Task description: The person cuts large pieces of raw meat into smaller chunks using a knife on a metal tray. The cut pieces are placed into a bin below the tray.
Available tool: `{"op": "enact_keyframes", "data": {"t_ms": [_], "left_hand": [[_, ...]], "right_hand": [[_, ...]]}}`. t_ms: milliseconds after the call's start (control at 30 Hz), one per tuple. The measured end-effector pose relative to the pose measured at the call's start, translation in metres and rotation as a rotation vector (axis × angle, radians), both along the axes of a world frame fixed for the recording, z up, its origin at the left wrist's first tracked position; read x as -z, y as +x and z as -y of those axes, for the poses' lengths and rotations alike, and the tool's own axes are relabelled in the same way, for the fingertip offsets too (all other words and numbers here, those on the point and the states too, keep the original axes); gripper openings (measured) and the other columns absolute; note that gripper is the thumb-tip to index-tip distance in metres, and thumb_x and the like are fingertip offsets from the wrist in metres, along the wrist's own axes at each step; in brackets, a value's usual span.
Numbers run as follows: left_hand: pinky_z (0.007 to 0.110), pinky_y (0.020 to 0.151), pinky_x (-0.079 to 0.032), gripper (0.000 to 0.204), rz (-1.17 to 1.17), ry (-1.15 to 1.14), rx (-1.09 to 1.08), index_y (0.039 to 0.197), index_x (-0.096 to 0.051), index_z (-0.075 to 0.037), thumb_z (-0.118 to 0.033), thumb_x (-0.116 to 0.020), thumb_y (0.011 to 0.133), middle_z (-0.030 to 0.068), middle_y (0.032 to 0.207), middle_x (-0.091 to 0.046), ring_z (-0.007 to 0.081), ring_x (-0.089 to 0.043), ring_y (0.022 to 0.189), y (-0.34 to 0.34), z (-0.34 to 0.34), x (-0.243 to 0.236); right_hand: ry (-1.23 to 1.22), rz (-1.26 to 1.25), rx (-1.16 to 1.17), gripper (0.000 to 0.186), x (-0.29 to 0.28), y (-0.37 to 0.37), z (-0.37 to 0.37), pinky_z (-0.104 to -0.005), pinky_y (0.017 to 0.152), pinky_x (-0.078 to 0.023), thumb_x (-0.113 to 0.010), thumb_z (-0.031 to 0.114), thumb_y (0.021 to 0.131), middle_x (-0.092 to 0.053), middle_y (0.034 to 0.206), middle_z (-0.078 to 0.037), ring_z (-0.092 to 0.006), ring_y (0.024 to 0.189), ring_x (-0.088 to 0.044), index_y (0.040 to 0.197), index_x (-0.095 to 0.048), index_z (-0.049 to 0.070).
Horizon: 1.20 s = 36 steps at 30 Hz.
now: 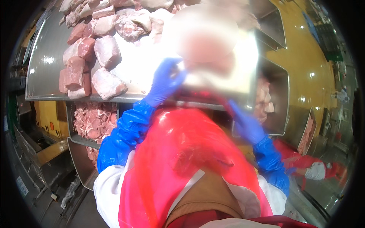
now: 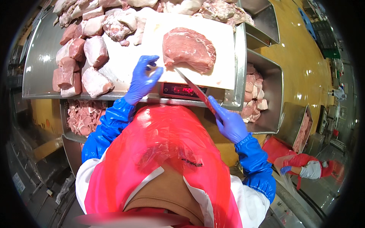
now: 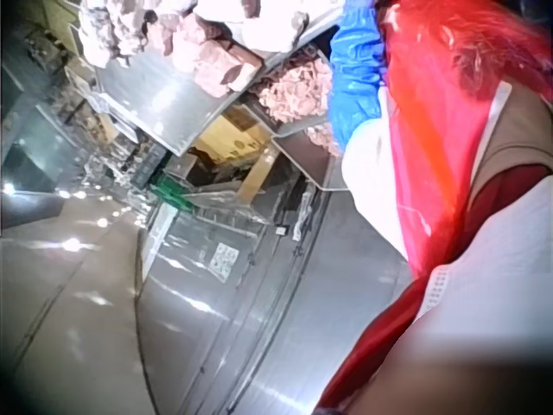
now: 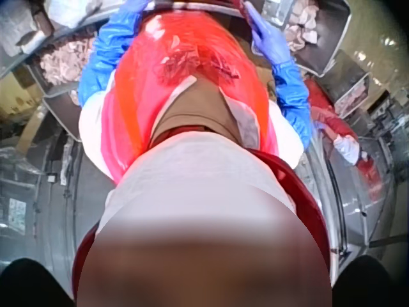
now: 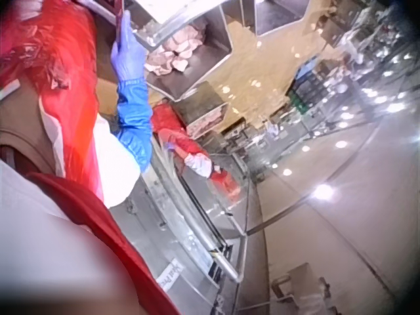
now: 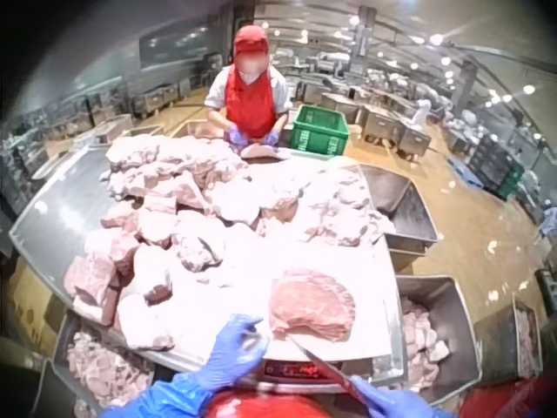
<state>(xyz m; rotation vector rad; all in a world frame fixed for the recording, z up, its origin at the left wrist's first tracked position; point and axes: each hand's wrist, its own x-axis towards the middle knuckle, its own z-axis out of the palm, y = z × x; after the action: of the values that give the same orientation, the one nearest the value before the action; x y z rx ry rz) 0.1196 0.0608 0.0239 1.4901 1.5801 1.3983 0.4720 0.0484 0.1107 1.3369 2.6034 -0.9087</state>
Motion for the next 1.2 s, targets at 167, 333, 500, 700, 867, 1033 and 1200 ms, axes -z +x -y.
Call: {"op": "enact_keyframes", "data": {"t_ms": [167, 333, 500, 700, 867, 1033, 1200], "left_hand": [[0.037, 0.078, -0.055, 0.045, -0.333, 0.01, 0.026, 0.121, -0.062, -0.006, -0.022, -0.082, 0.084, 0.0098, 0.101, -0.065, 0.0234, -0.066, 0.089, 0.004, -0.03, 0.023], [0.039, 0.075, -0.055, 0.029, -0.432, 0.122, 0.016, 0.108, -0.064, -0.009, -0.019, -0.078, 0.084, 0.0096, 0.09, -0.065, 0.0261, -0.066, 0.082, 0.014, -0.033, 0.01], [0.036, 0.068, -0.054, 0.019, -0.467, 0.057, 0.089, 0.102, -0.068, -0.007, -0.018, -0.073, 0.088, 0.0071, 0.082, -0.065, 0.0215, -0.065, 0.072, -0.004, -0.047, 0.026], [0.025, 0.06, -0.048, 0.011, -0.145, -0.071, 0.226, 0.091, -0.068, -0.002, -0.011, -0.074, 0.088, 0.0029, 0.072, -0.064, 0.0053, -0.056, 0.064, -0.033, -0.034, 0.022], [0.026, 0.06, -0.049, 0.009, -0.109, -0.094, 0.318, 0.089, -0.068, -0.002, -0.008, -0.074, 0.087, 0.0029, 0.072, -0.064, 0.0066, -0.057, 0.064, -0.045, -0.04, 0.023], [0.027, 0.059, -0.048, 0.012, -0.131, 0.086, 0.431, 0.083, -0.063, -0.003, -0.006, -0.074, 0.084, 0.0042, 0.071, -0.06, 0.0104, -0.055, 0.062, -0.054, -0.029, 0.038], [0.028, 0.059, -0.047, 0.011, -0.121, -0.028, 0.532, 0.083, -0.061, -0.002, -0.001, -0.072, 0.081, 0.0037, 0.074, -0.059, 0.0102, -0.054, 0.063, -0.064, -0.019, 0.012]], "right_hand": [[0.272, -0.429, 0.312, 0.067, 0.002, -0.066, -0.011, -0.0423, 0.072, -0.057, -0.057, 0.003, 0.097, -0.073, 0.101, -0.024, -0.0391, 0.082, -0.073, 0.16, -0.037, 0.016], [0.294, -0.574, 0.411, 0.067, 0.044, -0.138, -0.045, -0.0414, 0.065, -0.052, -0.056, 0.009, 0.099, -0.066, 0.079, -0.022, -0.0305, 0.065, -0.068, 0.162, -0.033, 0.017], [0.228, -0.527, 0.467, 0.067, 0.044, -0.119, -0.038, -0.0422, 0.064, -0.051, -0.055, 0.009, 0.099, -0.064, 0.075, -0.021, -0.0298, 0.063, -0.067, 0.162, -0.033, 0.018], [0.282, -0.444, 0.368, 0.068, 0.052, -0.177, -0.032, -0.0485, 0.064, -0.053, -0.057, 0.009, 0.097, -0.066, 0.086, -0.025, -0.0398, 0.07, -0.067, 0.161, -0.033, 0.018], [0.312, -0.277, 0.247, 0.081, 0.086, -0.146, 0.003, -0.0521, 0.059, -0.052, -0.058, 0.003, 0.091, -0.06, 0.084, -0.02, -0.0396, 0.063, -0.063, 0.164, -0.027, 0.021], [0.267, 0.174, 0.24, 0.087, 0.023, -0.142, 0.054, -0.0534, 0.062, -0.054, -0.055, -0.001, 0.089, -0.06, 0.088, -0.023, -0.0396, 0.071, -0.067, 0.165, -0.022, 0.024], [0.155, -0.095, 0.31, 0.08, 0.072, -0.217, -0.051, -0.0528, 0.073, -0.057, -0.051, 0.002, 0.094, -0.066, 0.097, -0.025, -0.0408, 0.08, -0.07, 0.165, -0.02, 0.023]]}}
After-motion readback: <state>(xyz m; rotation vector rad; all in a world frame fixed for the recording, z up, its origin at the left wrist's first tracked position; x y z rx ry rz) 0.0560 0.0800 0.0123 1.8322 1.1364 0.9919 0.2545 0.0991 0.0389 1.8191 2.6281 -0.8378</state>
